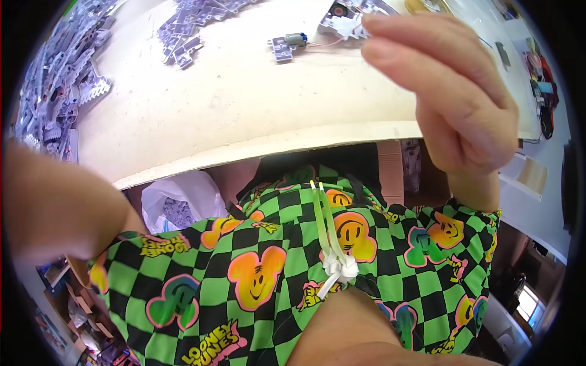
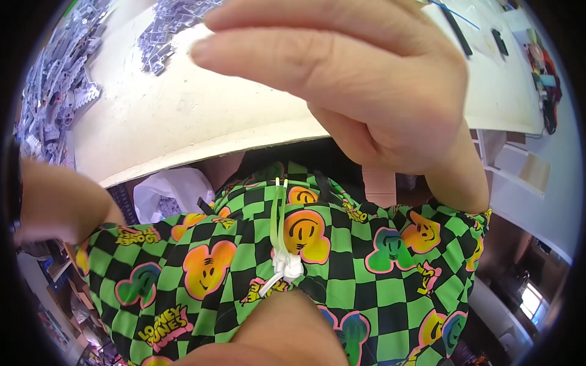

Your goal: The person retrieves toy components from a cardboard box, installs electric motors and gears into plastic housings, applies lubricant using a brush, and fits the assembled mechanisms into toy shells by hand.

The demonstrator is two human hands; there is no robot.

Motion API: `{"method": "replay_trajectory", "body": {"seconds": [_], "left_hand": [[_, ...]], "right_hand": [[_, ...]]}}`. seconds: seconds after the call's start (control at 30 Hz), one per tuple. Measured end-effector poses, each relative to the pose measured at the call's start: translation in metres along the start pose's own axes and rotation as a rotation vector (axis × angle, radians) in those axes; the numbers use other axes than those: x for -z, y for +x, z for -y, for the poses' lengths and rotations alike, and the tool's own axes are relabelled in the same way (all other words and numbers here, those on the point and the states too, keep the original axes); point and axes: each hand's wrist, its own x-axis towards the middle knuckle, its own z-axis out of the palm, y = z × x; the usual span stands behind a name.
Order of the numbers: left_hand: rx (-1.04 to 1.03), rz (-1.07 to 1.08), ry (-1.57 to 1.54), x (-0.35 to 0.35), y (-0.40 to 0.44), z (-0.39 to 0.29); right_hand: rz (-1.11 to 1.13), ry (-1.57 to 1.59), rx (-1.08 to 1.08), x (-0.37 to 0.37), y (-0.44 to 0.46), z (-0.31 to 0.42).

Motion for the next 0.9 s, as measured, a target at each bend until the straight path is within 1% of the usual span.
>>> {"method": "replay_trajectory", "body": {"seconds": [0.03,0.07,0.23,0.43,0.47,0.53,0.57,0.63,0.67,0.73,0.77,0.83,0.9], "left_hand": [[0.015,-0.005,-0.029,-0.005,-0.003,0.004],[0.028,-0.005,-0.05,-0.009,-0.008,0.006],[0.061,0.054,-0.119,-0.025,-0.014,0.007],[0.041,0.014,-0.108,-0.008,-0.024,-0.007],[0.033,0.0,-0.102,-0.005,-0.026,-0.01],[0.037,-0.028,-0.106,0.0,-0.035,-0.012],[0.031,-0.041,-0.106,0.002,-0.036,-0.014],[0.0,-0.06,-0.091,0.006,-0.035,-0.019],[-0.017,-0.067,-0.084,0.008,-0.033,-0.021],[-0.056,-0.092,-0.08,0.008,-0.029,-0.023],[-0.088,-0.105,-0.077,0.008,-0.026,-0.025],[-0.153,-0.144,-0.066,0.008,-0.021,-0.027],[-0.238,-0.173,-0.07,0.006,-0.013,-0.035]], "right_hand": [[-0.032,0.007,-0.001,0.003,0.002,-0.003],[0.01,-0.129,0.004,0.01,-0.005,-0.009],[0.127,-0.048,-0.081,0.019,-0.004,-0.009],[0.27,0.069,-0.014,0.026,-0.004,-0.002],[0.266,0.067,-0.003,0.028,-0.009,-0.002],[0.099,0.252,0.098,0.026,-0.015,-0.002],[0.477,-0.09,-0.199,0.051,-0.005,0.028],[-0.158,0.081,-0.154,0.0,-0.022,0.029],[-0.168,0.073,-0.143,0.007,-0.025,0.025],[0.001,0.168,-0.215,0.025,-0.019,0.013],[-0.01,0.147,-0.196,0.019,-0.02,0.011],[-0.315,0.197,-0.255,0.003,-0.022,0.004],[-0.322,0.107,-0.186,0.012,-0.023,-0.002]]}}
